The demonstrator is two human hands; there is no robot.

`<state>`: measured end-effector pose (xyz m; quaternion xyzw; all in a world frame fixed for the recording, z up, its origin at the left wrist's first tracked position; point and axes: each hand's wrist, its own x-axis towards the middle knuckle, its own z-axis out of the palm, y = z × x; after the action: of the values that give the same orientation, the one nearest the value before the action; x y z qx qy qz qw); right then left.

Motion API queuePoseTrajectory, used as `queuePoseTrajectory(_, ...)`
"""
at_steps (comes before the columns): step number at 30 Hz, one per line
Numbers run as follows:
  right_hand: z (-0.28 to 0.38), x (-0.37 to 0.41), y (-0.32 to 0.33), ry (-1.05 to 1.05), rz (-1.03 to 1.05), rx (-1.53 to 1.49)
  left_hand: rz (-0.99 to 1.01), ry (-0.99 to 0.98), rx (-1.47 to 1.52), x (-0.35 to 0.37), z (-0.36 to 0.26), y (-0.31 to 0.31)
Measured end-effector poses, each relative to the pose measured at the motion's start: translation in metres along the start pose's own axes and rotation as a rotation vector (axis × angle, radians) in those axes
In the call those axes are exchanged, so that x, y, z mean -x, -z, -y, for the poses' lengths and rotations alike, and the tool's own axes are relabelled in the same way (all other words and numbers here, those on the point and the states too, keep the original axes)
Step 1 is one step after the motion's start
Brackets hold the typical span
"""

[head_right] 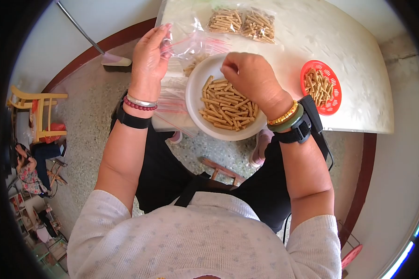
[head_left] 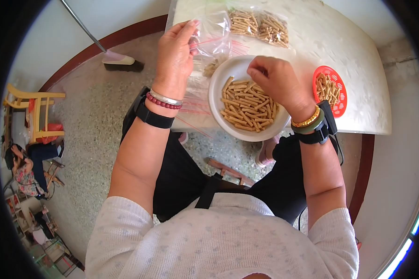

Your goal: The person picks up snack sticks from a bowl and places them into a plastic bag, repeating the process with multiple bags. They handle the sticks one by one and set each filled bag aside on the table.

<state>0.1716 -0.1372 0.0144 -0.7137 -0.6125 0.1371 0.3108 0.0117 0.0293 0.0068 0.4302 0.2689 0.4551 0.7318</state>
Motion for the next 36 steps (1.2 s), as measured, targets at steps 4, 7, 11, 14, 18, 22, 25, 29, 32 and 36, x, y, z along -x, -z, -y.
queuePoseTrajectory(4, -0.007, 0.001, -0.017, -0.057, 0.150, 0.343, 0.178, -0.036, -0.181, 0.009, 0.001, -0.008)
queuePoseTrajectory(7, -0.001, 0.002, -0.018, -0.106, 0.263, 0.470, 0.209, -0.059, -0.260, 0.011, -0.001, -0.011)
queuePoseTrajectory(11, -0.007, 0.005, -0.024, -0.051, 0.249, 0.571, 0.150, -0.085, -0.250, 0.004, -0.002, -0.007)
queuePoseTrajectory(14, -0.008, 0.003, -0.028, -0.011, 0.266, 0.631, 0.057, -0.213, -0.134, -0.011, -0.011, -0.005)
queuePoseTrajectory(18, -0.005, 0.002, -0.030, -0.049, 0.352, 0.637, 0.075, -0.188, -0.261, -0.012, -0.015, -0.006)
queuePoseTrajectory(22, -0.007, 0.005, -0.029, 0.023, 0.306, 0.619, 0.216, -0.105, -0.362, 0.007, 0.000, -0.012)
queuePoseTrajectory(25, -0.005, 0.002, -0.024, -0.041, 0.279, 0.532, 0.242, -0.295, -0.758, 0.012, 0.001, -0.014)
queuePoseTrajectory(29, 0.000, 0.005, -0.010, -0.007, 0.204, 0.327, 0.218, -0.403, -0.773, 0.017, -0.002, -0.017)
queuePoseTrajectory(32, 0.007, 0.007, 0.003, -0.005, 0.205, -0.003, 0.256, -0.437, -0.808, 0.020, -0.001, -0.018)
queuePoseTrajectory(36, 0.012, 0.011, 0.010, -0.108, 0.335, -0.698, 0.271, -0.431, -0.832, 0.020, 0.003, -0.017)
